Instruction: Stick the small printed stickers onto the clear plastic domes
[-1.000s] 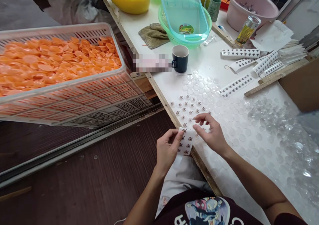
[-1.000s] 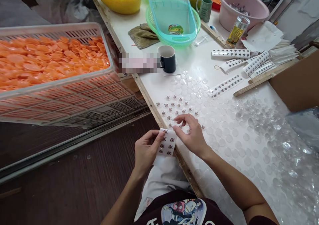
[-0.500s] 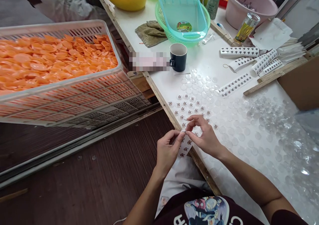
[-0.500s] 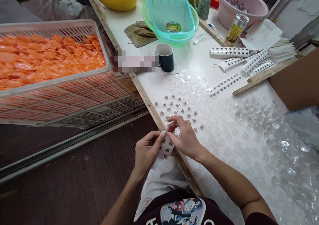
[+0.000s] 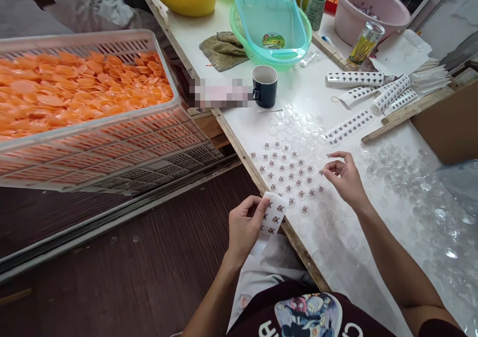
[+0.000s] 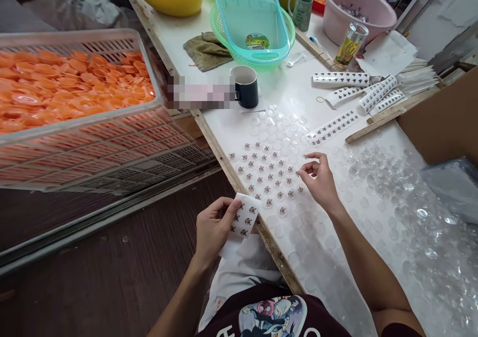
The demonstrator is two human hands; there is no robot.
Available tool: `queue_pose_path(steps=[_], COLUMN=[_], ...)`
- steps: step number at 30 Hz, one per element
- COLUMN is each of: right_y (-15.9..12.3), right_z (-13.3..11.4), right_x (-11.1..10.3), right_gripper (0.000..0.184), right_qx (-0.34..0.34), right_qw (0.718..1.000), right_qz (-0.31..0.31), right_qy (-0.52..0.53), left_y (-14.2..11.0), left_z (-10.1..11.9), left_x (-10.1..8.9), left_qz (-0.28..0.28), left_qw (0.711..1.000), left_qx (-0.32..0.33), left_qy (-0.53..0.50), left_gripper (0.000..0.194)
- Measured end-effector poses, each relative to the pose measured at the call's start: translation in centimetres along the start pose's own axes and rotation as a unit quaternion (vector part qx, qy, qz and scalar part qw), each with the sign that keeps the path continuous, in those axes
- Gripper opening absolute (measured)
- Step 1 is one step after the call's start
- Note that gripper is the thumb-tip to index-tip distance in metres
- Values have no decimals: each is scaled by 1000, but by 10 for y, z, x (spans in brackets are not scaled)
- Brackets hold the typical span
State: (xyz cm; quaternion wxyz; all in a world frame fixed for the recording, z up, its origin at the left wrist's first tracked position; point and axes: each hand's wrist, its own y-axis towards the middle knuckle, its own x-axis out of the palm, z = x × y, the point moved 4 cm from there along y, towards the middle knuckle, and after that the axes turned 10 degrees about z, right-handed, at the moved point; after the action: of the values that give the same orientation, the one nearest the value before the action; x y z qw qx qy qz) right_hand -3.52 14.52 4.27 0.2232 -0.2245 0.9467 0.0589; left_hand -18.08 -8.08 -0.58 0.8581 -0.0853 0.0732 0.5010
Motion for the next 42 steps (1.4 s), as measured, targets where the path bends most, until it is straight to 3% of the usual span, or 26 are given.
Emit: queue_pose_path(steps=[3,7,10,14,17,20,22,26,30,34,42], right_y=[6,3,0,1,0,-14,-30,-69,-88,-91,-102], right_z=[26,38,38,34,27,12,4,7,19,21,19], right_x=[3,16,24,28,24,15,14,26,37,48,62], right_gripper=[40,36,34,38,38,26,13,13,9,9,12], right_qx=[14,-16,-55,-108,-127,-136,-117,-9,53,39,-105], right_qw=[998,991,977,955,949,956,974,985,976,966,926], right_qz=[-4,-19,-33,-8,20,49,13,-151,-196,-211,-204], right_qy=[-64,-129,-201,-275,-288,-255,-195,-83,-83,-141,-299], left_y=[1,2,3,3,2,2,3,3,2,0,0], left_z=[-1,-1,0,1,0,-1,-2,-4,-4,-5,-6], left_x=[0,1,1,3,2,-2,-5,-8,-9,-10,-11], left_qz=[-1,3,2,-1,-2,6,13,21,22,25,26], left_qw=[1000,1000,1000,1000,1000,1000,1000,999,999,999,999], left_qx=[1,4,6,3,2,7,13,17,23,28,21], left_qy=[1,6,10,4,1,9,13,18,20,16,14], left_gripper=[32,31,31,30,29,28,28,27,26,27,27])
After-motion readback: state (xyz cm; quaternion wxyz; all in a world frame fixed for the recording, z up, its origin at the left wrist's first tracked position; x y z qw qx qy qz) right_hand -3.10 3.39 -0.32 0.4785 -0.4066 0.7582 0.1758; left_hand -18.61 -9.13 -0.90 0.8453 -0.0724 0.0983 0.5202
